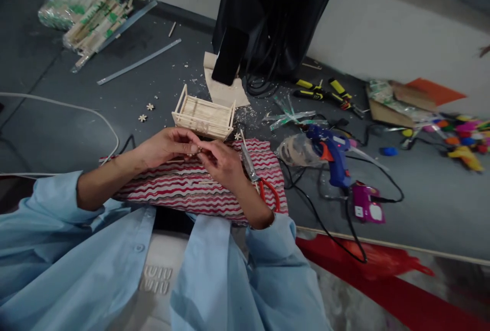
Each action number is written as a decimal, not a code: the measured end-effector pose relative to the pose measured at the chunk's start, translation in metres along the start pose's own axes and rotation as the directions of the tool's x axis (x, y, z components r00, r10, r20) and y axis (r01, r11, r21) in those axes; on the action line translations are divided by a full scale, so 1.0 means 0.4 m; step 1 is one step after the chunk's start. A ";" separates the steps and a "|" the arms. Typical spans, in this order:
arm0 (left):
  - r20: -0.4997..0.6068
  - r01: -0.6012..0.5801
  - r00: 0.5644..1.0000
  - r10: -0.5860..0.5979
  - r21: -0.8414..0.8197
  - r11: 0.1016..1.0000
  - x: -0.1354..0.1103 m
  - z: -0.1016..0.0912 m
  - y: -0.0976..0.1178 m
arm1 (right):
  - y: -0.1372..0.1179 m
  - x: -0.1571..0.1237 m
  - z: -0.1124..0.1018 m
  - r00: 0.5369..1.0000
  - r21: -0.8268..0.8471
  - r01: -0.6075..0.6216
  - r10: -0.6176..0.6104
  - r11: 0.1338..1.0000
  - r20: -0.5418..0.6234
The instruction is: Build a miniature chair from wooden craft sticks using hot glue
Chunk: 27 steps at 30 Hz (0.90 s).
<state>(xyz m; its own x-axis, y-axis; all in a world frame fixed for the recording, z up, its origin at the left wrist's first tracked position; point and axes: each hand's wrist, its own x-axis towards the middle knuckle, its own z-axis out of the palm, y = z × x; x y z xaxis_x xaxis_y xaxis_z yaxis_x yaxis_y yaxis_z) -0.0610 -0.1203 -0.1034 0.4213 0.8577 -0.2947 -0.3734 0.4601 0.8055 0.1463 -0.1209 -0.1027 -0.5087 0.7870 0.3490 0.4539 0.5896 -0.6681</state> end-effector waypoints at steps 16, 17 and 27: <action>-0.076 0.003 0.997 -0.018 -0.192 0.981 -0.007 0.033 -0.010 | -0.018 -0.001 -0.014 0.963 0.290 -0.238 0.264 0.927 -0.054; -0.074 0.003 0.997 -0.018 -0.195 0.981 -0.007 0.035 -0.012 | -0.018 -0.001 -0.013 0.963 0.286 -0.239 0.264 0.928 -0.052; -0.009 0.060 0.998 -0.065 -0.294 0.954 -0.017 0.032 -0.005 | -0.017 0.000 -0.011 0.976 0.231 -0.142 0.174 0.963 -0.127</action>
<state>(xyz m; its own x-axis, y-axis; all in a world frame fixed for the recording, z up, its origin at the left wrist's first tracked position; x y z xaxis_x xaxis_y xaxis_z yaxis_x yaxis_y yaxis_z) -0.0525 -0.1299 -0.0966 0.4376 0.8279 -0.3508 -0.5741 0.5575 0.5997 0.1464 -0.1243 -0.0952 -0.3247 0.8942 0.3082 0.3403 0.4144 -0.8440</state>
